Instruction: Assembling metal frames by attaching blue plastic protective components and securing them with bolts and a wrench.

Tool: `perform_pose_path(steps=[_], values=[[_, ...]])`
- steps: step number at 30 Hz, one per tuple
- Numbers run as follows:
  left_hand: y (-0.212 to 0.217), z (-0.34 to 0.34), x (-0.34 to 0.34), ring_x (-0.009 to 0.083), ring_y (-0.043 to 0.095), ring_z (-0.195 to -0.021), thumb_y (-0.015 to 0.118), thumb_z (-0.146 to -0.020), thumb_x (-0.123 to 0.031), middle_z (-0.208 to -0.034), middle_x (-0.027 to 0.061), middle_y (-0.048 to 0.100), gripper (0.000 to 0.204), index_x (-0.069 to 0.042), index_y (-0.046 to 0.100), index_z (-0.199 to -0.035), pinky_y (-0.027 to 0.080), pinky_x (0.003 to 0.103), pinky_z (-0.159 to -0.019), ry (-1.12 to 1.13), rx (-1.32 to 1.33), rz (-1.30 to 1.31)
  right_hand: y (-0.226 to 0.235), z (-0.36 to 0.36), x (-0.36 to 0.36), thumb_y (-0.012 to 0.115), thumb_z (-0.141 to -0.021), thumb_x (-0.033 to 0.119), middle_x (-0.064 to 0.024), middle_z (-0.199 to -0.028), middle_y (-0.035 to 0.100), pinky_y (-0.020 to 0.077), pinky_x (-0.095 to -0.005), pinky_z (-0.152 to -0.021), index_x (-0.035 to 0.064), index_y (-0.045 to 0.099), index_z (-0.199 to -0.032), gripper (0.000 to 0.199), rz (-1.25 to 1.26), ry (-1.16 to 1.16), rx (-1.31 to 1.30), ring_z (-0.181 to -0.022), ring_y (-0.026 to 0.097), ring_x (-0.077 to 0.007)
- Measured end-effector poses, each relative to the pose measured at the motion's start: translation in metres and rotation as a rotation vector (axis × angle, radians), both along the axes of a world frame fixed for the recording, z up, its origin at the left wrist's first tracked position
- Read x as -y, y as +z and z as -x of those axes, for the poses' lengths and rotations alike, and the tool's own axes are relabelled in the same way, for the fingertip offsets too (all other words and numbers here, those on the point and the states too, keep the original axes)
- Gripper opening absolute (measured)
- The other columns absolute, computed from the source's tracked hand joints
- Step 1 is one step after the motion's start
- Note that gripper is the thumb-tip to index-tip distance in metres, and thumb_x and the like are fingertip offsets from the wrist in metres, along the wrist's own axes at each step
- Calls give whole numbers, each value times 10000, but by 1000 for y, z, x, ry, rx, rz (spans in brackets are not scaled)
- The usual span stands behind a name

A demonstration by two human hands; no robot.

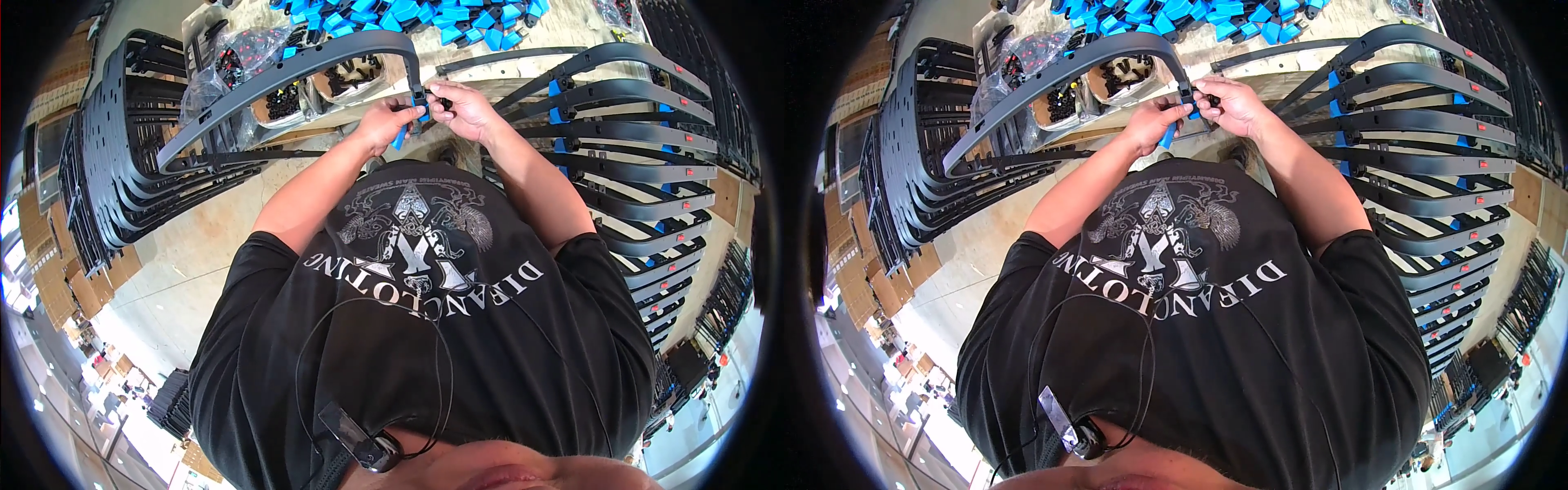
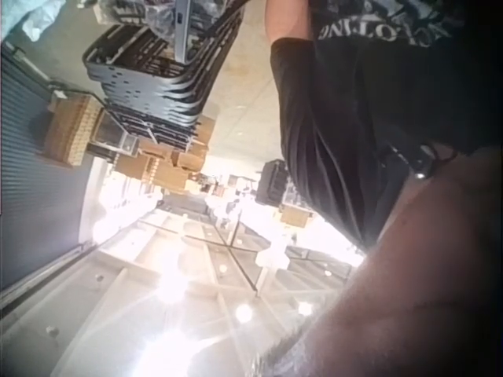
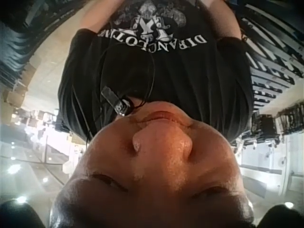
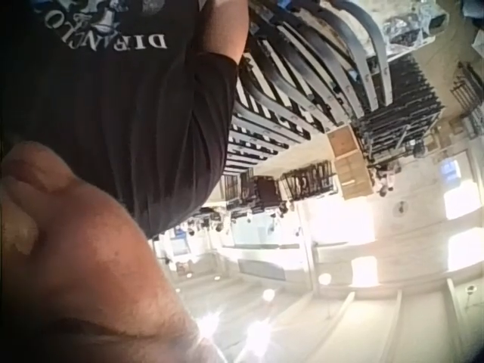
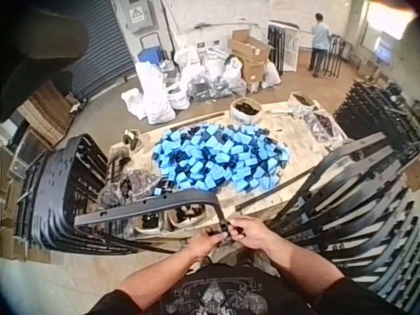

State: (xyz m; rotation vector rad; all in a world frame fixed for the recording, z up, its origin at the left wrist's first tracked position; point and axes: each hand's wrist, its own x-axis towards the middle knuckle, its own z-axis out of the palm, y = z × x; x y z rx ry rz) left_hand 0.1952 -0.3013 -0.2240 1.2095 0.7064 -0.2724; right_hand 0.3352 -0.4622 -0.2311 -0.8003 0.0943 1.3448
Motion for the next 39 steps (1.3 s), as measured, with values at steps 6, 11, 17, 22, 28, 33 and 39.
perform_pose_path(steps=[6,11,17,22,28,33,39], values=[[3,1,-1,117,567,-594,781,-906,-300,-731,41,633,327,2,682,-986,448,282,-524,-46,-3,-1,12,-4,-8,648,-994,220,-10,-778,556,345,-216,-528,54,605,-1065,186,139,111,101,-656,487,-90],[4,2,-1,116,565,-588,782,-905,-308,-728,40,637,328,-5,683,-984,443,283,-520,-85,-9,6,22,17,-30,597,-1022,338,11,-683,481,347,-292,-515,99,601,-927,257,549,116,803,-604,450,-94],[18,10,-10,105,575,-641,762,-912,-255,-798,28,625,341,9,633,-1087,493,283,-568,-129,-134,-343,32,-1,-3,419,-1036,559,-116,-881,655,525,-425,-787,8,617,-1084,587,384,203,276,-841,666,-274],[38,24,-18,103,601,-726,654,-970,-170,-866,34,637,165,-46,632,-1077,505,289,-620,-175,217,-450,74,14,14,403,-1027,593,-272,-1187,623,468,-543,-1025,-89,540,-1245,729,-1,64,-152,-1131,611,-405],[102,13,2,338,664,-869,664,-894,-165,-986,103,642,272,-161,676,-1166,551,422,-762,-486,543,-968,81,29,7,436,-1018,597,-194,-1219,611,477,-493,-1026,-101,490,-1321,763,-34,37,-131,-1116,609,-318],[102,6,5,323,667,-915,698,-883,-196,-1013,89,663,303,-162,684,-1184,546,426,-770,-635,453,-1132,64,31,5,417,-1030,588,-120,-1196,638,492,-464,-983,-53,524,-1300,704,-120,131,-51,-1072,627,-272],[103,5,8,323,672,-909,708,-868,-189,-990,103,673,232,-109,703,-1086,543,434,-778,-667,433,-1143,76,41,0,427,-1042,550,-105,-1170,640,517,-459,-897,1,536,-1294,614,-24,83,48,-994,634,-252]])
